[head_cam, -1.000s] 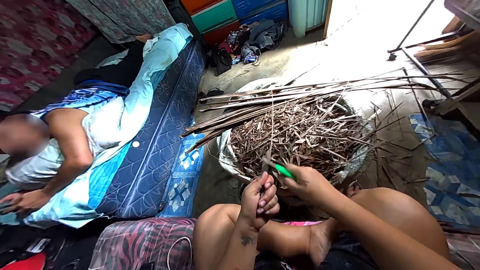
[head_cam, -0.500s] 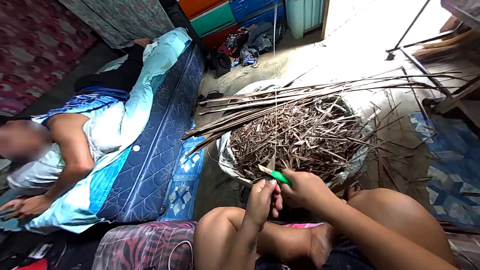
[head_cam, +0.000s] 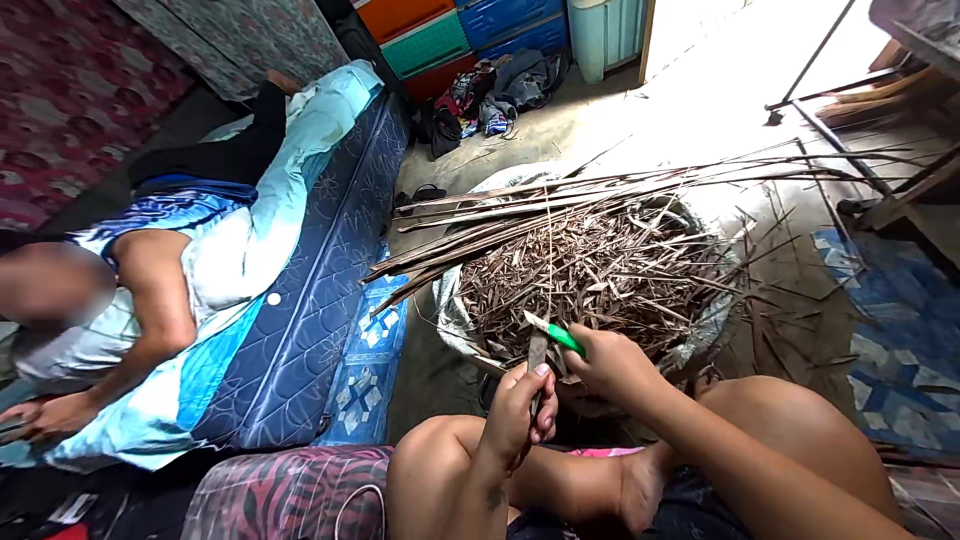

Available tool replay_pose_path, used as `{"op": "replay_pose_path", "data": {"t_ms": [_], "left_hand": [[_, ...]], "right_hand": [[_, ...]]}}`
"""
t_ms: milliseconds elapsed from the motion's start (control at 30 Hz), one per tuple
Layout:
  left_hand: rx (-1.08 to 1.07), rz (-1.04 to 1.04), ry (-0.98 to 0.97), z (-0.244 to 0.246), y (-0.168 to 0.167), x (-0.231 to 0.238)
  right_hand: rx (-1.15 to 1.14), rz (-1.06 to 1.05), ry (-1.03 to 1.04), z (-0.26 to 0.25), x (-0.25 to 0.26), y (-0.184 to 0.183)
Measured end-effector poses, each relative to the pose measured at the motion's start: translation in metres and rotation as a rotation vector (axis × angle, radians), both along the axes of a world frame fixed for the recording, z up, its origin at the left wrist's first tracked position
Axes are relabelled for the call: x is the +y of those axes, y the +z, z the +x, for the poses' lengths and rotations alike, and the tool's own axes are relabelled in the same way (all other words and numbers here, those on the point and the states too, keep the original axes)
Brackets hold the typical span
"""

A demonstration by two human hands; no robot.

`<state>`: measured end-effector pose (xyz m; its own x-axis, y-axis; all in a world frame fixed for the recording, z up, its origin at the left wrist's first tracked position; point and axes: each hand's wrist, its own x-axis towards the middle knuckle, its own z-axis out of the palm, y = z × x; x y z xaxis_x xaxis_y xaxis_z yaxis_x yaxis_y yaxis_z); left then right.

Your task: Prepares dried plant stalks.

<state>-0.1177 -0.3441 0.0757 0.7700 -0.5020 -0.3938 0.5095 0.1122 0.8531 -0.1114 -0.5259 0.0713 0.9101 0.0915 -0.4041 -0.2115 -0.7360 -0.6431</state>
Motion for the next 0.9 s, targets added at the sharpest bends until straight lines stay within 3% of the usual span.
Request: {"op": "replay_pose_path", "data": {"t_ms": [233, 667, 767, 900], "left_hand": [[-0.04, 0.01, -0.138, -0.007, -0.003, 0.011], [-0.079, 0.017, -0.18, -0.011, -0.001, 0.035], [-0.073, 0.076, -0.176, -0.011, -0.001, 0.041], [-0.031, 0.067, -0.183, -0.016, -0.004, 0.046]], "right_hand": [[-0.017, -0.037, -0.094, 0.018, -0.017, -0.008], [0.01, 0.073, -0.056, 0.01, -0.014, -0.006], [0.074, 0.036, 0.002, 0.008, -0.007, -0.009], [0.121, -0.024, -0.074, 0.024, -0.018, -0.025]]}}
